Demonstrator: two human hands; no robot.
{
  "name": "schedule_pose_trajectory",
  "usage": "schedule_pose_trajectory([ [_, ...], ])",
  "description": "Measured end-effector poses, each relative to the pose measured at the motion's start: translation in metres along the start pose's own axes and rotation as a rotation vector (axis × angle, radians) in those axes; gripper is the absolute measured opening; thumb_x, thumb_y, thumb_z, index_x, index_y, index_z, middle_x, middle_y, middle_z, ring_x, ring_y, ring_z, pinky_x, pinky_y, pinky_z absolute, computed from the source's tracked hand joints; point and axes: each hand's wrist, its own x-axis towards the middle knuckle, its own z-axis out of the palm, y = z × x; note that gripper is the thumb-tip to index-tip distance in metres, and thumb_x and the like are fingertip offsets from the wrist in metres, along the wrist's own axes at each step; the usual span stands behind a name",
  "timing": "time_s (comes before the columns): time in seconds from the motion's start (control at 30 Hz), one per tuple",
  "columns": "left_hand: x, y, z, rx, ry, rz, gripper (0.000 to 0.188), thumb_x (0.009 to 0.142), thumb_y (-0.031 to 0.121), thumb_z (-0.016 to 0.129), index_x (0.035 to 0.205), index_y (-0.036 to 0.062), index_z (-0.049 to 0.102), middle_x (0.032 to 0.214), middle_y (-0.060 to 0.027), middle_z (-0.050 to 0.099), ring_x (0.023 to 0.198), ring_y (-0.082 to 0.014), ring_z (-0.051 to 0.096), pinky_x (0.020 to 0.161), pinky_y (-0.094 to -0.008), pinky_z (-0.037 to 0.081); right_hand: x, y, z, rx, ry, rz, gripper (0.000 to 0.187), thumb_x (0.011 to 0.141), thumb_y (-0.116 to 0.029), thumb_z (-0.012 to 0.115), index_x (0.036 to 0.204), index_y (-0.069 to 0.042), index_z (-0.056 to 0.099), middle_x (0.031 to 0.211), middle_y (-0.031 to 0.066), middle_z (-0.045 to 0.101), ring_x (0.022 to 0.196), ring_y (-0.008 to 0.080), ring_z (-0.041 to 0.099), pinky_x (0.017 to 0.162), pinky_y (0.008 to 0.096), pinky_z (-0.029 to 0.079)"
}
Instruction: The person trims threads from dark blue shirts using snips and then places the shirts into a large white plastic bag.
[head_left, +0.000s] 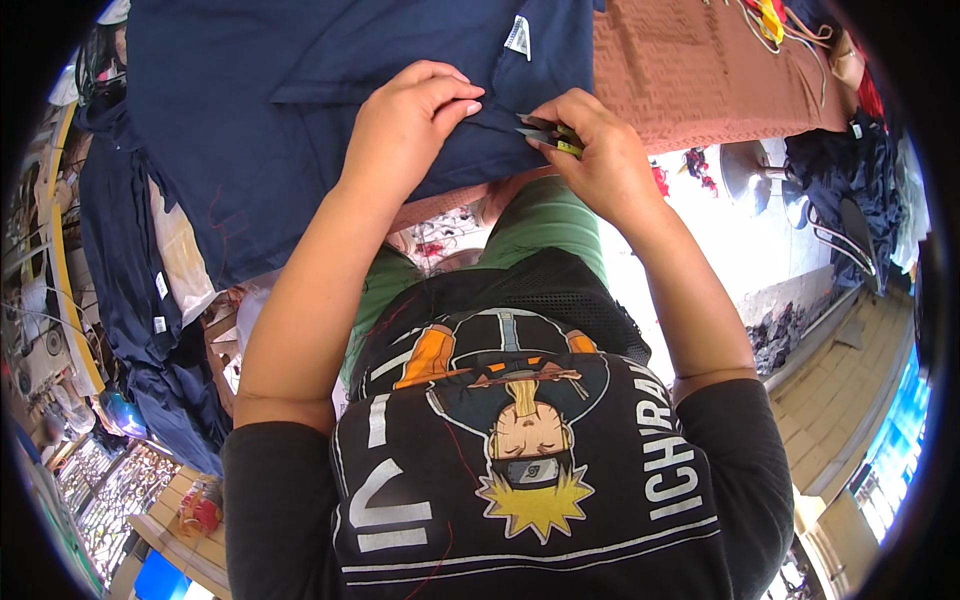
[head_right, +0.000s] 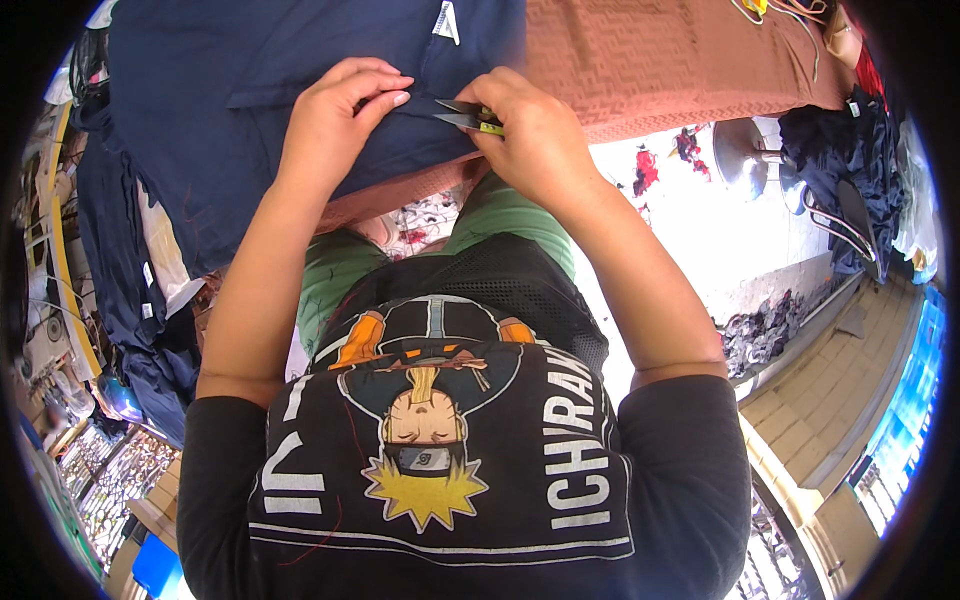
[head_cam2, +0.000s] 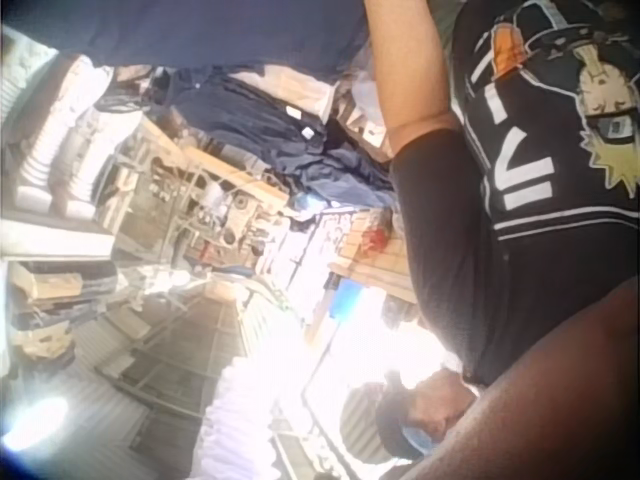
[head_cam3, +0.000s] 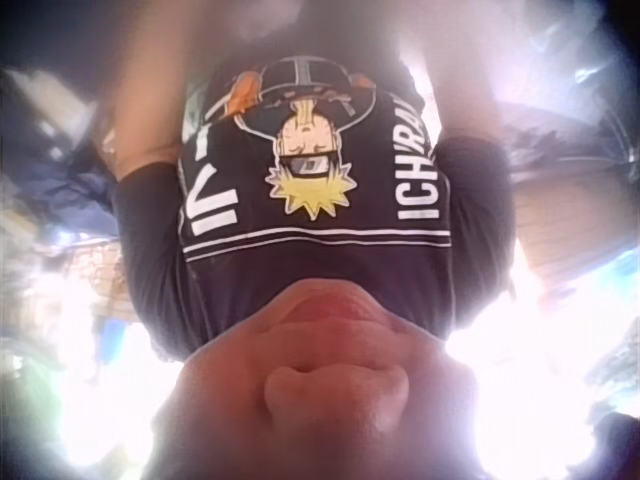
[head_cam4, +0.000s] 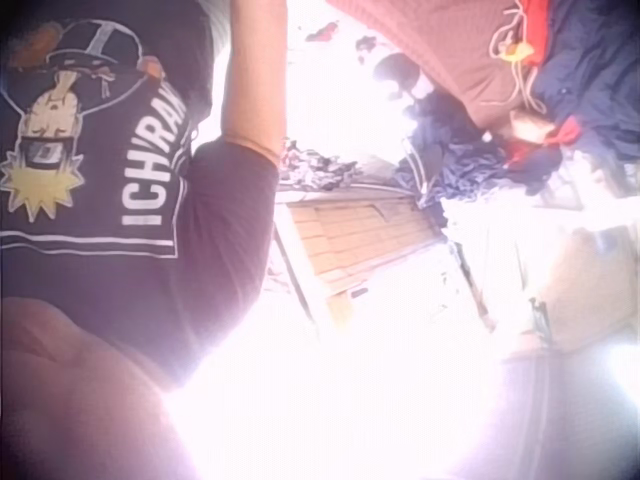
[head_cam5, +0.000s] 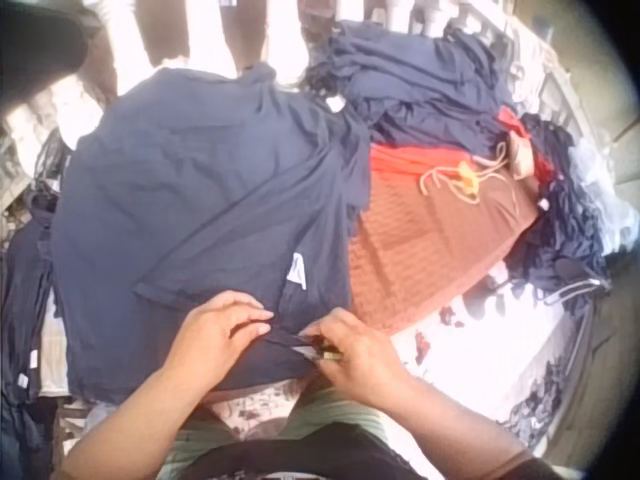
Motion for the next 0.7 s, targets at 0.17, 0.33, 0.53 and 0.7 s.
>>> schedule_pose_trajectory([
  [0.17, 0.002, 0.001, 0.004, 0.184, 0.106, 0.097, 0.009, 0.085, 0.012, 0.064, 0.091, 0.0062, 0.066, 0.091, -0.0008, 0.068, 0.075, -0.0129, 0.065, 0.068, -0.0249, 0.050, 0.001, 0.002, -0.004, -0.067, -0.027, -0.052, 0.027, 0.067, 0.007, 0.064, 0.092, -0.002, 0.062, 0.083, 0.0078, 0.059, 0.074, 0.0214, 0.061, 0.067, 0.0309, 0.049],
  [0.33, 0.011, -0.005, -0.010, -0.336, -0.024, -0.312, 0.015, 0.090, 0.015, 0.059, 0.095, 0.0026, 0.066, 0.097, -0.0037, 0.069, 0.083, -0.0084, 0.064, 0.075, -0.0237, 0.050, 0.007, 0.008, -0.013, -0.005, -0.122, -0.044, 0.022, 0.071, -0.005, 0.068, 0.091, -0.007, 0.060, 0.084, 0.0083, 0.060, 0.076, 0.0277, 0.061, 0.066, 0.0367, 0.049],
  [0.53, 0.005, -0.002, -0.007, -0.136, -0.115, -0.059, 0.019, 0.083, 0.013, 0.067, 0.101, 0.0109, 0.069, 0.100, -0.0017, 0.065, 0.087, -0.0121, 0.061, 0.077, -0.0253, 0.048, 0.022, 0.005, -0.037, 0.010, -0.193, -0.026, 0.030, 0.078, -0.010, 0.070, 0.106, -0.006, 0.060, 0.088, 0.0064, 0.061, 0.075, 0.0175, 0.059, 0.069, 0.0305, 0.049],
  [0.7, 0.003, -0.004, 0.003, 0.078, 0.030, 0.098, 0.015, 0.081, 0.012, 0.068, 0.096, 0.0096, 0.069, 0.097, -0.0009, 0.065, 0.086, -0.0128, 0.063, 0.074, -0.0254, 0.049, 0.031, -0.005, -0.023, 0.216, -0.110, 0.093, 0.031, 0.078, -0.020, 0.072, 0.104, -0.007, 0.060, 0.089, 0.0114, 0.063, 0.081, 0.0243, 0.063, 0.073, 0.0344, 0.050],
])
